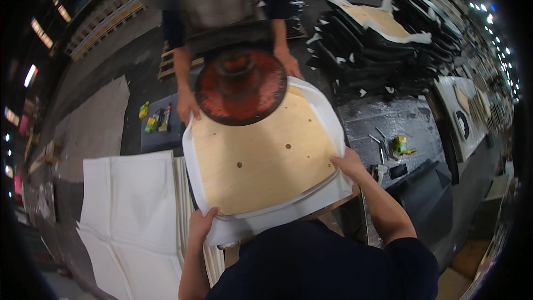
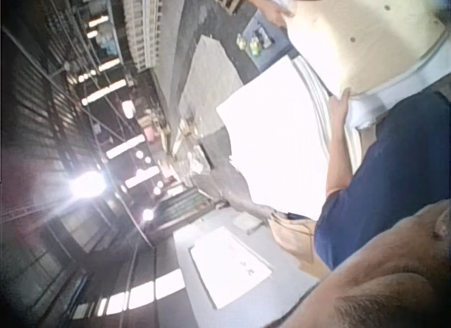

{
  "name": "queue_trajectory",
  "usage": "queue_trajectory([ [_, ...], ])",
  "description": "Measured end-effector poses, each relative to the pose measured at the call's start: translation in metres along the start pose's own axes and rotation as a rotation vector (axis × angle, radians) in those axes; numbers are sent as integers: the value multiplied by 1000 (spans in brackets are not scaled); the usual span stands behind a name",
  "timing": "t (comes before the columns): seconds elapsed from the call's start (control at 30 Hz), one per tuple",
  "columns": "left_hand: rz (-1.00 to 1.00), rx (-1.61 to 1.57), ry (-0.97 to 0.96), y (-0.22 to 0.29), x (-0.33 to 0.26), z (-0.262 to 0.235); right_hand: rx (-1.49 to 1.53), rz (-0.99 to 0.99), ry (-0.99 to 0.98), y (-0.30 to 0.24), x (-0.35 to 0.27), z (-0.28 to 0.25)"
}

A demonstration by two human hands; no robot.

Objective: The person assembles a chair seat by placing a black fabric cover over a foam cushion, aligning it, and securing it with a pneumatic staple gun. A coworker assists by applying adhesive to the cushion. The person then places a white protective sheet over the cushion and continues stapling the fabric edges to the wooden base.

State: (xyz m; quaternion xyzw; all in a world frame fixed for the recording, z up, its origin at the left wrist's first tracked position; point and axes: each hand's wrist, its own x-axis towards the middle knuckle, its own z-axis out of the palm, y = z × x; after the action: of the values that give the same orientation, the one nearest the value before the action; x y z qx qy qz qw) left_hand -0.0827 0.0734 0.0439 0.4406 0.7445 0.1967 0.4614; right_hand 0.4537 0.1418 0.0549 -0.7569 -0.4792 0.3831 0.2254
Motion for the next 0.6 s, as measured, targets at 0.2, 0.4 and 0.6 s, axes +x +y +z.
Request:
queue_trajectory([
  [0.2,-4,-82,18,-5,-6,9,-74,1,54,-3,-6,1],
  [0.4,19,-129,14,-9,-8,15,-102,-8,109,-5,-8,1],
  [0.6,-43,-101,-38,-14,-1,-1,-274,135,106,-17,-14,-4],
])
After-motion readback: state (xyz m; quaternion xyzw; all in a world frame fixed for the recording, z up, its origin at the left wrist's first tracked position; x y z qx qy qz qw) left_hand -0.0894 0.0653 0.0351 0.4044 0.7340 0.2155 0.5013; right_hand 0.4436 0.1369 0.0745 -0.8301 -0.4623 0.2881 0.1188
